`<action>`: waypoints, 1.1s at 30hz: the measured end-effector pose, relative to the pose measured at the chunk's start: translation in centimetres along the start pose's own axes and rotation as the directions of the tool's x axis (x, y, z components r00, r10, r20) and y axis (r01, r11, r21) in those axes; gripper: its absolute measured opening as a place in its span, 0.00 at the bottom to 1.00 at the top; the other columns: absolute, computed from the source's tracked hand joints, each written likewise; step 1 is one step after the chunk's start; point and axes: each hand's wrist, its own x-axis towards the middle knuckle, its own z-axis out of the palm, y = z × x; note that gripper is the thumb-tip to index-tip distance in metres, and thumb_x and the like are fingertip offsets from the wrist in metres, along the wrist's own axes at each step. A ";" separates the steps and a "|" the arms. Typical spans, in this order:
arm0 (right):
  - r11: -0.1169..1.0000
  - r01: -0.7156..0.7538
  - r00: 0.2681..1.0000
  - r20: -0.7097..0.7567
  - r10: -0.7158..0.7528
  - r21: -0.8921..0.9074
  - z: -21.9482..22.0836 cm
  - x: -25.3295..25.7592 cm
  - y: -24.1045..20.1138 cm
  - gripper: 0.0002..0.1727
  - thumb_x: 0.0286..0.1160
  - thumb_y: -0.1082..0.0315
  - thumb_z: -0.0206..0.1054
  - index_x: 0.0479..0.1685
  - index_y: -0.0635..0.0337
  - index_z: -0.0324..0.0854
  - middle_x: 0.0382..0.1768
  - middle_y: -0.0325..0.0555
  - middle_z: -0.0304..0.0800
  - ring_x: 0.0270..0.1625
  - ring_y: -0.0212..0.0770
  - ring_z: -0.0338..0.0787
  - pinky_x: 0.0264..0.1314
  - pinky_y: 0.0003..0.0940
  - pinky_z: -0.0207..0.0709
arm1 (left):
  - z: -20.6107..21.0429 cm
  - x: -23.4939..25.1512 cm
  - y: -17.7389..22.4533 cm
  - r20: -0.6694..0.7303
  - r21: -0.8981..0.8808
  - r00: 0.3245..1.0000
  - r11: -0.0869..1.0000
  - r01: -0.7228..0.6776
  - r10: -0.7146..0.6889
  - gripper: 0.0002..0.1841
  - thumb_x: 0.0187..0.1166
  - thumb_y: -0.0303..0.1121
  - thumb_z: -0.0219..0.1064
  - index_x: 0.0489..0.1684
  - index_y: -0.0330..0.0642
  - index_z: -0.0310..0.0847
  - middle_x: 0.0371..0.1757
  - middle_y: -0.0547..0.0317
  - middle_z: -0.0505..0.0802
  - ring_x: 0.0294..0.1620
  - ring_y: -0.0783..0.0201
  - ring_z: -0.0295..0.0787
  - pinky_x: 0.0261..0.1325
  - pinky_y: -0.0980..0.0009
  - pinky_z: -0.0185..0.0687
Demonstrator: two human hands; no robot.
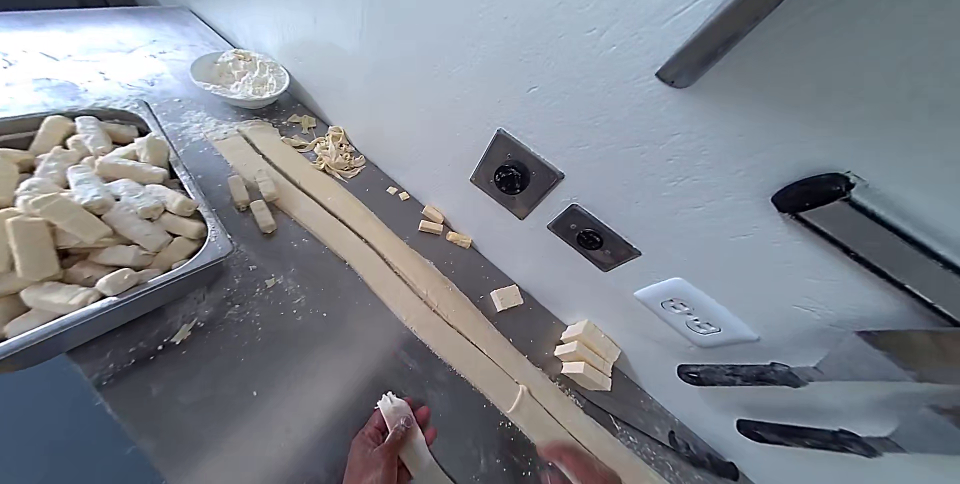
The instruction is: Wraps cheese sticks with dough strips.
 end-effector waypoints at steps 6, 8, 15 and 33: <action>0.896 0.298 0.925 -0.133 -0.357 -0.330 -3.9 19.8 -1.6 0.28 0.66 0.79 0.76 0.70 0.76 0.79 0.78 0.75 0.73 0.84 0.74 0.69 0.85 0.66 0.62 | -0.6 0.6 2.0 0.002 0.054 0.992 0.990 -0.129 0.129 0.13 0.95 0.29 0.45 0.68 0.32 0.65 0.52 0.46 0.95 0.50 0.57 0.97 0.51 0.64 0.93; 0.898 0.298 0.947 -0.016 -0.320 -0.324 -5.2 22.9 -2.2 0.33 0.55 0.82 0.83 0.67 0.76 0.79 0.71 0.74 0.79 0.78 0.73 0.75 0.81 0.66 0.67 | -1.5 1.2 2.5 0.025 0.106 0.977 0.972 -0.212 0.210 0.11 0.93 0.27 0.49 0.60 0.29 0.72 0.49 0.49 0.96 0.49 0.62 0.96 0.53 0.67 0.91; 0.853 0.306 0.939 -0.016 -0.344 -0.423 -5.4 23.1 -2.2 0.13 0.66 0.78 0.79 0.48 0.75 0.86 0.46 0.69 0.90 0.53 0.69 0.91 0.59 0.66 0.81 | -2.9 1.8 3.4 0.010 0.227 0.914 0.890 -0.397 0.405 0.04 0.78 0.23 0.67 0.37 0.33 0.87 0.32 0.61 0.91 0.30 0.74 0.88 0.36 0.79 0.84; 0.804 0.477 0.771 -0.607 -0.190 0.354 13.6 6.8 -13.7 0.20 0.66 0.72 0.74 0.58 0.72 0.87 0.44 0.54 0.93 0.43 0.42 0.94 0.49 0.33 0.90 | -3.2 3.2 4.3 -0.043 0.210 0.912 0.896 -0.392 0.409 0.05 0.80 0.19 0.65 0.45 0.26 0.86 0.39 0.47 0.96 0.38 0.61 0.95 0.46 0.67 0.92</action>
